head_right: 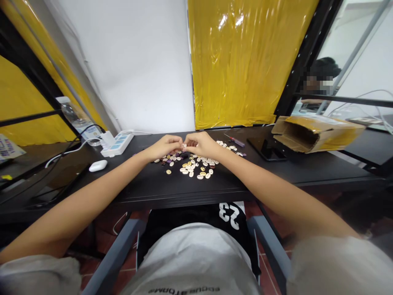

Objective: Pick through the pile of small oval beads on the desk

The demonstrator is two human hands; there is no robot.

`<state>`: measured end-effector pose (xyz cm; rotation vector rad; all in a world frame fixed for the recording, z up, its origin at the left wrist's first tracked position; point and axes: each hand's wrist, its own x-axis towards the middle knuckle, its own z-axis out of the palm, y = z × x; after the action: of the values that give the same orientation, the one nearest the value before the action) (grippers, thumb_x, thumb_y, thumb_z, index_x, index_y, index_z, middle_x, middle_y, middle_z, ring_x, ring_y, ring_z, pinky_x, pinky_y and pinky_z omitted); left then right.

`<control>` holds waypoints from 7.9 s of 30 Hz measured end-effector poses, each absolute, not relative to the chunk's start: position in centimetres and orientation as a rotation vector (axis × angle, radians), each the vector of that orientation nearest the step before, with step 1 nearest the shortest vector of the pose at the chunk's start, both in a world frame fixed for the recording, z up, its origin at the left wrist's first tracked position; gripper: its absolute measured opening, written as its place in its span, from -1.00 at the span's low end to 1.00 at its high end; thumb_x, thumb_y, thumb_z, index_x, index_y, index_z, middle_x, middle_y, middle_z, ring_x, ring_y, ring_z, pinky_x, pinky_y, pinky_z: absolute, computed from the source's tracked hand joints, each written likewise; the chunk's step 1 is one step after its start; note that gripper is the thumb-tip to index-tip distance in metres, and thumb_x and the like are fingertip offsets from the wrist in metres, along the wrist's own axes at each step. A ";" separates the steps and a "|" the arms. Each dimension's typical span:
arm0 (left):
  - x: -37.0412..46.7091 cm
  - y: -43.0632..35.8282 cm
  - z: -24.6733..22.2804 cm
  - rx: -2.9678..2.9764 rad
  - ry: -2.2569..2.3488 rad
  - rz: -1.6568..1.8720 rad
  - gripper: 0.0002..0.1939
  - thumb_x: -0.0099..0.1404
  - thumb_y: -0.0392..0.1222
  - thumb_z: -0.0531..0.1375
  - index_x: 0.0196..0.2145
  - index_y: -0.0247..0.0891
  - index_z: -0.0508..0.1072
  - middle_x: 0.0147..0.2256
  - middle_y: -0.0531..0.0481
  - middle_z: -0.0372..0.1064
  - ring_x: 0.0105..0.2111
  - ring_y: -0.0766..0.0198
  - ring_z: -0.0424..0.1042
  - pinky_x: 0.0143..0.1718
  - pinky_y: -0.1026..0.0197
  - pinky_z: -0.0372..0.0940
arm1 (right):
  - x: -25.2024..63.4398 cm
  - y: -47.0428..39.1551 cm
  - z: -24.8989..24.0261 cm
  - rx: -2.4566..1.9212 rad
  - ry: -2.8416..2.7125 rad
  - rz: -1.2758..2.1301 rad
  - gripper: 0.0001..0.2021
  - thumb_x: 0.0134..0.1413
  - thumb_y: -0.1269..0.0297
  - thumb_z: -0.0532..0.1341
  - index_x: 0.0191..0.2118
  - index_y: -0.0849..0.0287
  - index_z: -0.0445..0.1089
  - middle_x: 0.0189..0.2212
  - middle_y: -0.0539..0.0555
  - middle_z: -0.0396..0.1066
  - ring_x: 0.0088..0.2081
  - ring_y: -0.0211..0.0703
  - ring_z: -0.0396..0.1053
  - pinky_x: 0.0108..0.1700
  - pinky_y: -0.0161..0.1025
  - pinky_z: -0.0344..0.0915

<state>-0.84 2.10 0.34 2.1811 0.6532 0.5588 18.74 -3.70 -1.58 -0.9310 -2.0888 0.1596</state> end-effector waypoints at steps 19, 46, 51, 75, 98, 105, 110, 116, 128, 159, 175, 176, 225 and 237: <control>-0.9 2.7 0.0 2.103 0.588 0.641 -0.77 0.21 -0.21 0.24 -0.56 -0.27 0.34 -0.61 0.08 0.25 -0.63 0.47 0.18 -0.59 0.34 0.07 | 18.2 -3.8 -1.8 -0.966 -2.050 0.163 -0.83 0.16 0.22 0.20 -0.23 0.20 0.46 -0.35 0.10 0.51 -0.33 -0.15 0.44 -0.22 -0.20 0.36; -0.6 2.2 0.2 2.087 0.649 0.770 -0.80 0.25 -0.17 0.23 -0.49 -0.32 0.47 -0.58 0.04 0.32 -0.61 0.45 0.28 -0.60 0.36 0.16 | 17.8 -3.3 -2.2 -1.029 -1.896 0.093 -0.81 0.12 0.23 0.24 -0.18 0.20 0.46 -0.35 0.09 0.52 -0.32 -0.14 0.45 -0.21 -0.18 0.38; -0.6 2.1 0.4 2.109 0.649 0.745 -0.79 0.24 -0.15 0.23 -0.49 -0.32 0.46 -0.57 0.04 0.32 -0.61 0.43 0.29 -0.60 0.35 0.16 | 17.9 -3.3 -2.2 -0.995 -1.901 0.064 -0.86 0.11 0.23 0.26 -0.35 0.20 0.44 -0.44 0.06 0.47 -0.40 -0.18 0.40 -0.27 -0.21 0.32; -1.5 3.6 0.6 2.175 0.840 0.955 -0.81 0.17 -0.18 0.17 -0.42 -0.32 0.53 -0.57 0.02 0.34 -0.58 0.38 0.25 -0.52 0.29 0.13 | 18.8 -3.1 -1.6 -1.210 -1.873 0.358 -0.79 -0.02 0.29 0.32 -0.22 0.25 0.49 -0.40 0.13 0.49 -0.35 -0.13 0.43 -0.26 -0.17 0.37; -4.0 5.7 1.8 2.587 1.426 0.559 -0.71 0.09 -0.10 0.16 -0.69 -0.23 0.25 -0.67 0.00 0.18 -0.60 0.28 0.17 -0.50 0.17 -0.02 | 20.5 -4.8 0.6 -1.286 -2.258 0.879 -0.74 -0.20 0.12 0.41 -0.44 0.23 0.54 -0.56 0.00 0.42 -0.51 -0.30 0.26 -0.42 -0.29 0.11; -4.1 5.6 2.2 2.601 1.449 0.543 -0.74 0.10 -0.11 0.15 -0.67 -0.23 0.30 -0.66 -0.02 0.22 -0.59 0.26 0.21 -0.49 0.17 0.02 | 20.6 -4.6 0.5 -1.304 -2.300 0.928 -0.75 -0.23 0.17 0.42 -0.41 0.23 0.55 -0.51 0.04 0.50 -0.48 -0.26 0.34 -0.40 -0.30 0.17; -4.2 5.6 2.4 2.591 1.609 0.454 -0.80 0.08 -0.12 0.17 -0.60 -0.25 0.40 -0.58 -0.10 0.34 -0.53 0.21 0.29 -0.47 0.17 0.05 | 20.5 -4.7 0.7 -1.391 -2.338 0.914 -0.76 -0.24 0.24 0.42 -0.37 0.25 0.55 -0.68 -0.09 0.32 -0.60 -0.33 0.19 -0.47 -0.30 0.10; -4.2 5.5 2.3 2.600 1.619 0.423 -0.79 0.10 -0.10 0.17 -0.56 -0.26 0.44 -0.55 -0.12 0.38 -0.51 0.20 0.32 -0.46 0.18 0.06 | 20.7 -4.7 0.8 -1.389 -2.364 0.886 -0.78 -0.22 0.23 0.40 -0.37 0.24 0.56 -0.66 -0.08 0.34 -0.59 -0.32 0.21 -0.43 -0.29 0.13; -3.0 4.4 1.9 2.704 1.240 0.581 -0.72 0.18 -0.07 0.14 -0.48 -0.31 0.52 -0.56 -0.08 0.39 -0.52 0.26 0.29 -0.42 0.18 0.09 | 20.2 -5.2 0.9 -1.355 -2.321 1.013 -0.87 -0.14 0.28 0.33 -0.43 0.25 0.48 -0.56 0.01 0.44 -0.56 -0.33 0.26 -0.48 -0.34 0.16; -0.7 1.9 0.2 2.001 0.626 0.592 -0.90 0.21 -0.20 0.27 -0.31 -0.27 0.49 -0.38 -0.08 0.47 -0.48 0.39 0.40 -0.43 0.29 0.30 | 18.9 -4.8 0.0 -1.126 -1.986 0.472 -0.88 -0.08 0.31 0.32 -0.37 0.23 0.46 -0.47 0.07 0.45 -0.41 -0.21 0.37 -0.32 -0.24 0.28; -0.1 1.9 0.6 1.959 0.711 0.905 -0.96 0.18 -0.38 0.14 -0.42 -0.33 0.35 -0.46 -0.05 0.43 -0.56 0.42 0.35 -0.46 0.29 0.31 | 20.4 -4.6 0.3 -1.289 -2.278 0.718 -0.86 -0.11 0.28 0.34 -0.39 0.25 0.50 -0.46 0.08 0.51 -0.42 -0.21 0.40 -0.34 -0.28 0.28; -0.2 1.9 0.6 1.952 0.712 0.901 -0.97 0.18 -0.38 0.13 -0.41 -0.33 0.36 -0.48 -0.03 0.41 -0.56 0.42 0.34 -0.47 0.29 0.30 | 20.5 -4.5 0.2 -1.295 -2.301 0.738 -0.85 -0.12 0.28 0.34 -0.38 0.24 0.51 -0.46 0.07 0.51 -0.42 -0.21 0.40 -0.33 -0.29 0.28; -0.2 2.4 -0.5 2.128 0.645 0.787 -0.90 0.20 -0.26 0.20 -0.32 -0.33 0.48 -0.44 -0.11 0.52 -0.50 0.33 0.46 -0.43 0.23 0.38 | 19.2 -3.8 -0.8 -1.317 -1.856 0.677 -0.80 -0.09 0.25 0.33 -0.34 0.30 0.50 -0.49 0.09 0.46 -0.57 -0.32 0.30 -0.61 -0.38 0.19; -0.4 2.1 -0.3 2.167 0.641 0.769 -0.85 0.19 -0.16 0.26 -0.36 -0.32 0.52 -0.47 -0.09 0.51 -0.52 0.34 0.43 -0.47 0.25 0.32 | 19.1 -4.0 -0.8 -1.306 -1.846 0.721 -0.80 -0.06 0.23 0.34 -0.35 0.28 0.50 -0.49 0.07 0.45 -0.55 -0.34 0.29 -0.60 -0.39 0.19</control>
<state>-0.39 2.12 -0.27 2.1675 0.6411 0.7687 19.14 -4.05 -0.82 -1.3062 -1.8456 0.7207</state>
